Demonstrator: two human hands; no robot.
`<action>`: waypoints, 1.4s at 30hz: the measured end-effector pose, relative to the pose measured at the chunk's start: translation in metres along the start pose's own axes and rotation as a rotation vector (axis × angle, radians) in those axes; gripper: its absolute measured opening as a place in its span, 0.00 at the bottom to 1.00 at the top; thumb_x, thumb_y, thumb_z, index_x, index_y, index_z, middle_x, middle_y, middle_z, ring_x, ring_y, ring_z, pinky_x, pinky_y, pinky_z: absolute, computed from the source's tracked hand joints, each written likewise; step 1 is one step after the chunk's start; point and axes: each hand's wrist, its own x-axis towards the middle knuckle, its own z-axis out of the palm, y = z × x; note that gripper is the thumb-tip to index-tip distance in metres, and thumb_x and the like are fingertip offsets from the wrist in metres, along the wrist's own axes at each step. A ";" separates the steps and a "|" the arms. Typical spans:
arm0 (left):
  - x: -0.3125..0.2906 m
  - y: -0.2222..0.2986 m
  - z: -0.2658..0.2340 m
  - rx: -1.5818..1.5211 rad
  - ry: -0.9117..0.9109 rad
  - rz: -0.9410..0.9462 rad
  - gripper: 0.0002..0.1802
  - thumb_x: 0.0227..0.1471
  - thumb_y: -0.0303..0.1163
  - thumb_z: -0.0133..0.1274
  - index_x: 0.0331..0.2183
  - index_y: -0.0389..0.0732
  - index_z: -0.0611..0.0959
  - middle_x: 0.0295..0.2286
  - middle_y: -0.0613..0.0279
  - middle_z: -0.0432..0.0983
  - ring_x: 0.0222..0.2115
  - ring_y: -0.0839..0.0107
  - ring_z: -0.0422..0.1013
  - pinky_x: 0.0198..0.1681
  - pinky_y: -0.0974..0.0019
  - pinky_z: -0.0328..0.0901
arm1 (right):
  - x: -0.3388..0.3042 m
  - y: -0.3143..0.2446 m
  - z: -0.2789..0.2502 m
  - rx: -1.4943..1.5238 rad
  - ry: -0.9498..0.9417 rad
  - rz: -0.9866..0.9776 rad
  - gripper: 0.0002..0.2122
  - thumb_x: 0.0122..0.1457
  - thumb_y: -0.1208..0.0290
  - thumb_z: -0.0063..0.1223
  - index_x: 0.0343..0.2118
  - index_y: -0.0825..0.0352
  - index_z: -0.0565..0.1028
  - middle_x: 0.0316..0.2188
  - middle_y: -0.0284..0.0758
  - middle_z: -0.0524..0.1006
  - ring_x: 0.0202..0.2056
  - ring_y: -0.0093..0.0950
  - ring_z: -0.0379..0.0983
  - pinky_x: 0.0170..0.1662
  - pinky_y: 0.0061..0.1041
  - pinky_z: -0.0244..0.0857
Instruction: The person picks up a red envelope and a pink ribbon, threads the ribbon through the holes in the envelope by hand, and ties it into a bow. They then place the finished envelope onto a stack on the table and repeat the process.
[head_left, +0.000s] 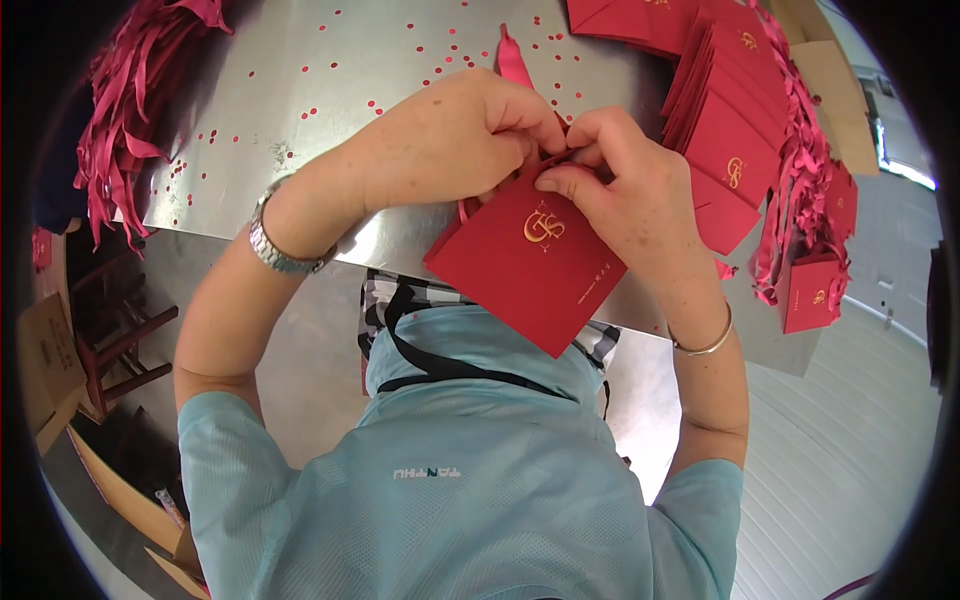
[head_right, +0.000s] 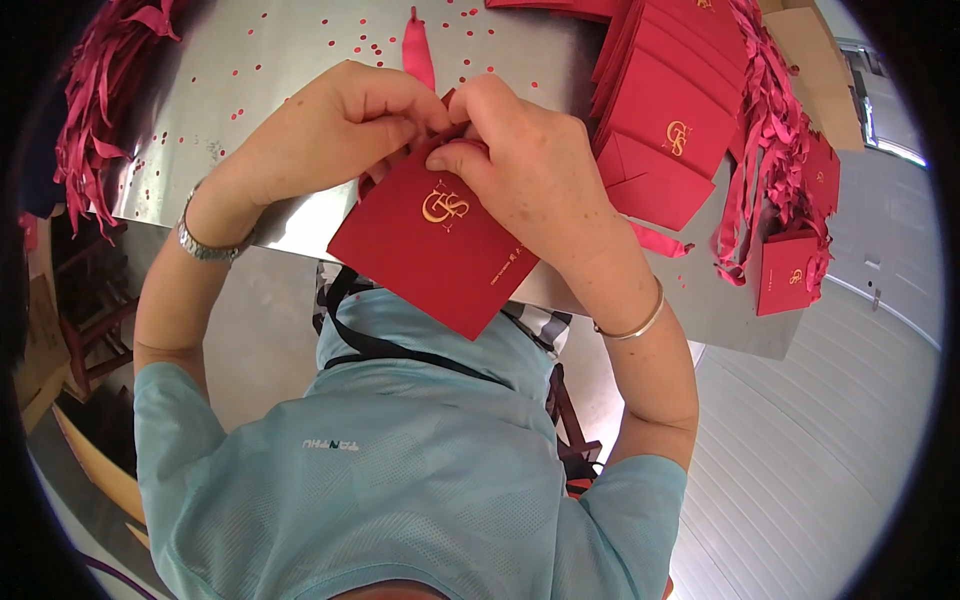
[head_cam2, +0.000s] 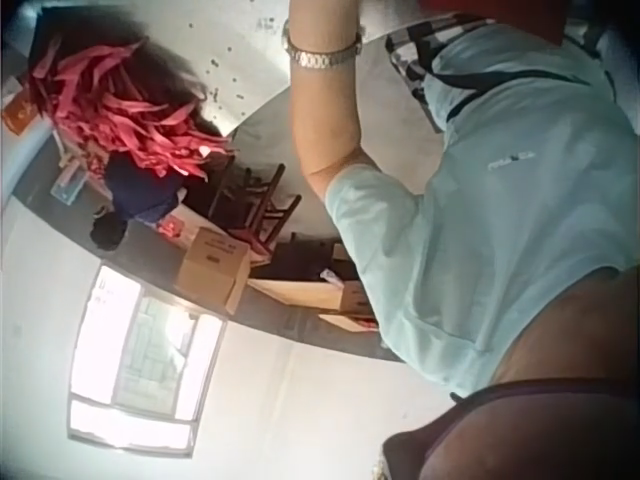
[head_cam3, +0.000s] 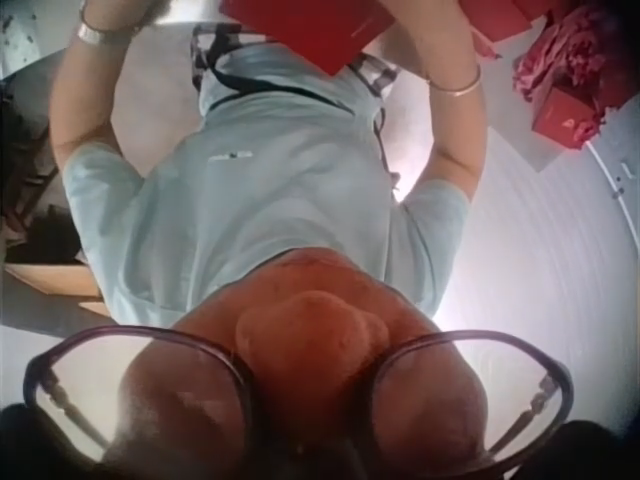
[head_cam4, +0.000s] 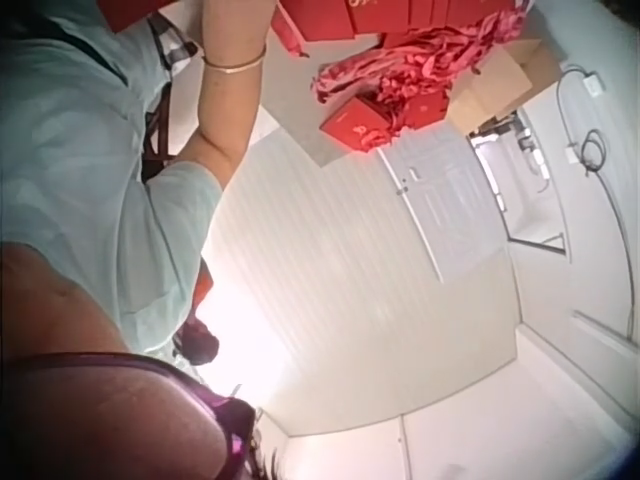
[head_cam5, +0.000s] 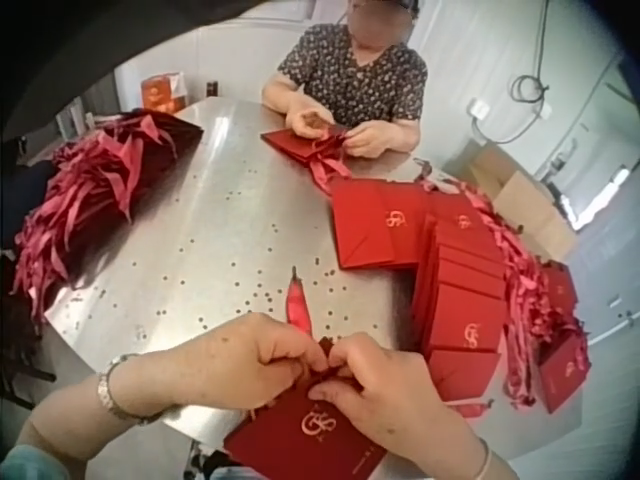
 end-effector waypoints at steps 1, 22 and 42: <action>0.003 -0.002 0.000 0.131 -0.003 0.134 0.11 0.50 0.20 0.48 0.36 0.35 0.82 0.25 0.64 0.78 0.24 0.79 0.72 0.28 0.72 0.67 | -0.001 0.001 0.000 0.000 0.033 0.006 0.15 0.48 0.71 0.64 0.33 0.66 0.68 0.23 0.37 0.77 0.26 0.37 0.76 0.28 0.31 0.70; -0.004 -0.031 -0.044 0.909 0.506 0.479 0.04 0.46 0.21 0.50 0.29 0.36 0.76 0.29 0.50 0.74 0.32 0.48 0.71 0.36 0.53 0.66 | -0.031 0.010 -0.002 0.151 -0.103 0.247 0.08 0.57 0.71 0.54 0.36 0.70 0.75 0.23 0.41 0.76 0.23 0.32 0.73 0.29 0.26 0.66; -0.065 -0.029 0.051 0.635 0.604 0.069 0.15 0.42 0.30 0.64 0.35 0.39 0.79 0.26 0.59 0.75 0.26 0.63 0.73 0.28 0.63 0.68 | -0.053 0.013 -0.048 0.312 -0.214 0.337 0.17 0.51 0.73 0.59 0.45 0.69 0.74 0.23 0.37 0.77 0.24 0.28 0.74 0.28 0.25 0.66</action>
